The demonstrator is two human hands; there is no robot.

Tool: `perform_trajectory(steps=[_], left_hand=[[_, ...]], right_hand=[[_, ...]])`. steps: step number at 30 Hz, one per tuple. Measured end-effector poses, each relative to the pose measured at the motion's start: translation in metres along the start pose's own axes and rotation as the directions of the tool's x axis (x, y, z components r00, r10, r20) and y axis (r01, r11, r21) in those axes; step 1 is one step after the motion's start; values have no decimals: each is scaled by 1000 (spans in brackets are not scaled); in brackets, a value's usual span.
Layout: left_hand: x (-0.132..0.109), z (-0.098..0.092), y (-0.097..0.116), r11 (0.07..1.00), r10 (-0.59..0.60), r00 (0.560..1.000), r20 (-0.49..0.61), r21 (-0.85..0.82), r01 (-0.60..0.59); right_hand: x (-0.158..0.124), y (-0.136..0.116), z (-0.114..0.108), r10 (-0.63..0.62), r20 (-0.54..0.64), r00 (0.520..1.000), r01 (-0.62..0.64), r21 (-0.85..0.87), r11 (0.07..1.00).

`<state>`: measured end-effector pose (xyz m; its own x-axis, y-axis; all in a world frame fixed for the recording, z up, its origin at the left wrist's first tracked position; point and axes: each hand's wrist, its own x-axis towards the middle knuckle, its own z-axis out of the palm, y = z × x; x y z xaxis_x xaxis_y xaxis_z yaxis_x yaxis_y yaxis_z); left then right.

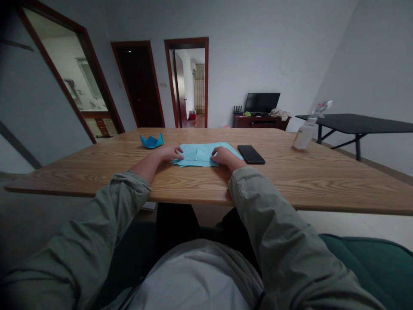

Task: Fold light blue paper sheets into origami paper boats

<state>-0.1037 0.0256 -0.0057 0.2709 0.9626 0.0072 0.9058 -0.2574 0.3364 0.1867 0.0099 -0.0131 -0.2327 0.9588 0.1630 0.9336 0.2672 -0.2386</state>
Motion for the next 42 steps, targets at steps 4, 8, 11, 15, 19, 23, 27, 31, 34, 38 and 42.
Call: perform_trajectory(steps=[4,8,11,15,19,23,27,31,34,38,42], left_hand=[[2,-6,-9,999,16,999,35,-42,-15],[4,-7,-14,995,34,999,4,-89,-34],[5,-4,-13,988,46,999,-18,-146,-48],[5,-1,-10,970,73,993,-88,-225,-91],[5,-5,-7,964,85,970,-226,-227,-138],[2,-11,-1,963,-54,866,-497,-255,-87],[-4,-6,27,919,-69,861,-505,-368,-142],[-7,9,73,723,134,938,-320,-616,-314],[-3,17,95,686,141,894,-425,-609,-398],[5,16,89,744,35,824,-565,-536,-399],[8,9,67,748,76,824,-562,-515,-420]], right_hand=[[-1,-1,-1,2,7,1000,-2,14,1000],[-1,-2,-2,1,31,1000,-2,43,999],[-1,-2,-3,3,28,1000,-5,61,998],[-3,-4,-4,5,38,999,-7,32,999],[-6,-8,-7,-13,-38,999,15,56,998],[-7,-14,-12,-6,-144,990,27,142,989],[-7,-26,-13,-1,-280,960,62,208,976],[-10,-56,-5,-86,-380,921,172,197,965],[-15,-79,4,-151,-399,904,227,151,962],[-19,-87,9,-346,-413,843,427,122,896],[-14,-71,2,-273,-411,870,379,201,904]])
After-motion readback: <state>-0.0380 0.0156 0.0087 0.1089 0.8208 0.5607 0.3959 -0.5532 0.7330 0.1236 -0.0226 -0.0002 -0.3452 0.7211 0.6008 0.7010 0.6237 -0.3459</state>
